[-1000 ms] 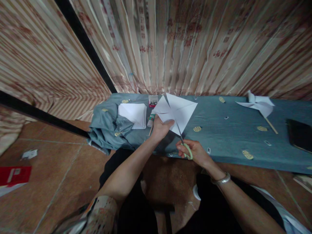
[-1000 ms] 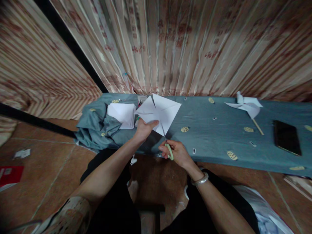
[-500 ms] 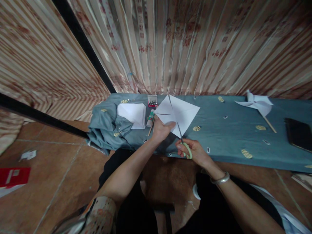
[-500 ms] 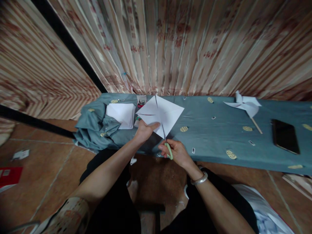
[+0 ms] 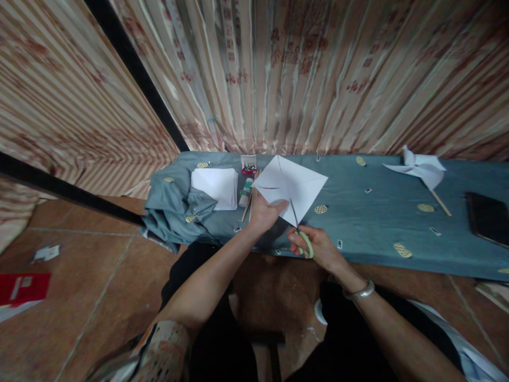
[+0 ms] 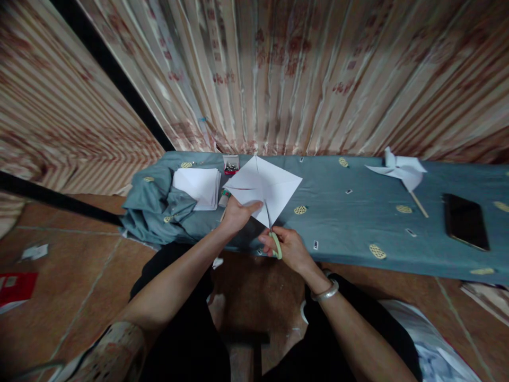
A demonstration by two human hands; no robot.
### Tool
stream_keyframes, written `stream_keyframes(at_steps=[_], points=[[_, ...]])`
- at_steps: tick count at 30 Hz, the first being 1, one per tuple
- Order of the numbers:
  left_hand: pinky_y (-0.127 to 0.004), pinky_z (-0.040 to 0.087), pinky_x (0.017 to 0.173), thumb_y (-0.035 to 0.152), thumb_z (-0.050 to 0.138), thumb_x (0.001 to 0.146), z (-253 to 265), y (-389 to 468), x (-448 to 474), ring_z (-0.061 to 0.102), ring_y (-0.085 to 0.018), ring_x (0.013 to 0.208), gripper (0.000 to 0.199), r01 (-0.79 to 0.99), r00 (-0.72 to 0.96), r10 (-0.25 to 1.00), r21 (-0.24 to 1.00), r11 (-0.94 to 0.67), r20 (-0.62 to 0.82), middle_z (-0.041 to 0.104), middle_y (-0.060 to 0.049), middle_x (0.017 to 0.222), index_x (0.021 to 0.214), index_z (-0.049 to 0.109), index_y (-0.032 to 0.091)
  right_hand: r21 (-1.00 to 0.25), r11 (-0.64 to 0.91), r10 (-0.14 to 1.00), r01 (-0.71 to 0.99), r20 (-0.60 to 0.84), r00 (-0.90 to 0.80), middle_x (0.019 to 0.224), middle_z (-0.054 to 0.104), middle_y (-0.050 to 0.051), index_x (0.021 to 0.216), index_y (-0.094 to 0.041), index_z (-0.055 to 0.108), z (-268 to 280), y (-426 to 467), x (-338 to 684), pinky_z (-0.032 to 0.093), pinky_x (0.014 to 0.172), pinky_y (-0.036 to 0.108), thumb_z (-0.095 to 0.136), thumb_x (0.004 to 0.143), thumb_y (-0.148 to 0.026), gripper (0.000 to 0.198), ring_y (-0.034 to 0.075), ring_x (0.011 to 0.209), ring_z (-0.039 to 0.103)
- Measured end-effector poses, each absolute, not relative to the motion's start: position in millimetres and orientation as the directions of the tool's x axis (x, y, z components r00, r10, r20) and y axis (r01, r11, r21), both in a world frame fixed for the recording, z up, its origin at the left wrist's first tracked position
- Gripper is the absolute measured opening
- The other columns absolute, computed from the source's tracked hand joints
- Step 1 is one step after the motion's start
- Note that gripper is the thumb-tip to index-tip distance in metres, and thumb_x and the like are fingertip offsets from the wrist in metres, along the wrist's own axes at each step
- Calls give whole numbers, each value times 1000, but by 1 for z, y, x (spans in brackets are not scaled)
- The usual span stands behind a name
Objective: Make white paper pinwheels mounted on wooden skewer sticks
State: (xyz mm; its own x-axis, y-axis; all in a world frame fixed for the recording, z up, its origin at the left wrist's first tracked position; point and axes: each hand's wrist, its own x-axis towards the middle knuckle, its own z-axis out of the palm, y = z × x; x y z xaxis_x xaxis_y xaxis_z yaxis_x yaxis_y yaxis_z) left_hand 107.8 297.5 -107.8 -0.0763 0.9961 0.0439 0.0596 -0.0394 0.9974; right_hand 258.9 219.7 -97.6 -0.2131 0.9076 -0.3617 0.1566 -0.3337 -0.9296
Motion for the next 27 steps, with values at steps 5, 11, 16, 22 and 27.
stream_keyframes(at_steps=[5,11,16,22,27], points=[[-40,54,88,16,76,62,-106,295,109,68,-26,93,35,49,-56,998,998,-25,28,72,-9,97,95,66,14,-936,-318,917,154,-344,-199,57,64,-1,71,-19,64,-100,220,259,42,45,22,77,59,-66,49,11,49,56],[-36,55,83,13,74,62,-102,292,112,68,-23,87,27,16,-30,1000,1000,11,-11,72,-6,91,88,66,15,-930,-338,919,147,-360,-161,57,65,0,72,-18,66,-100,220,257,42,44,23,78,55,-66,53,12,49,57],[-37,55,87,12,74,62,-101,292,111,68,-24,92,28,19,-38,999,1000,3,-3,73,-7,95,89,67,15,-927,-346,922,143,-364,-135,55,65,0,69,-18,65,-99,219,255,41,43,22,79,52,-68,54,11,47,56],[-35,55,83,11,74,63,-102,291,112,68,-22,86,29,6,-26,1000,1000,-1,2,72,-6,92,89,65,15,-934,-319,928,159,-342,-148,54,65,1,64,-19,62,-97,220,256,41,43,23,78,55,-69,54,12,47,56],[-34,54,84,10,74,63,-103,291,112,67,-22,86,27,9,-25,1000,1000,2,-2,72,-6,92,88,65,16,-935,-311,931,172,-336,-142,54,64,1,64,-19,63,-97,220,256,40,43,23,76,53,-73,57,11,47,55]])
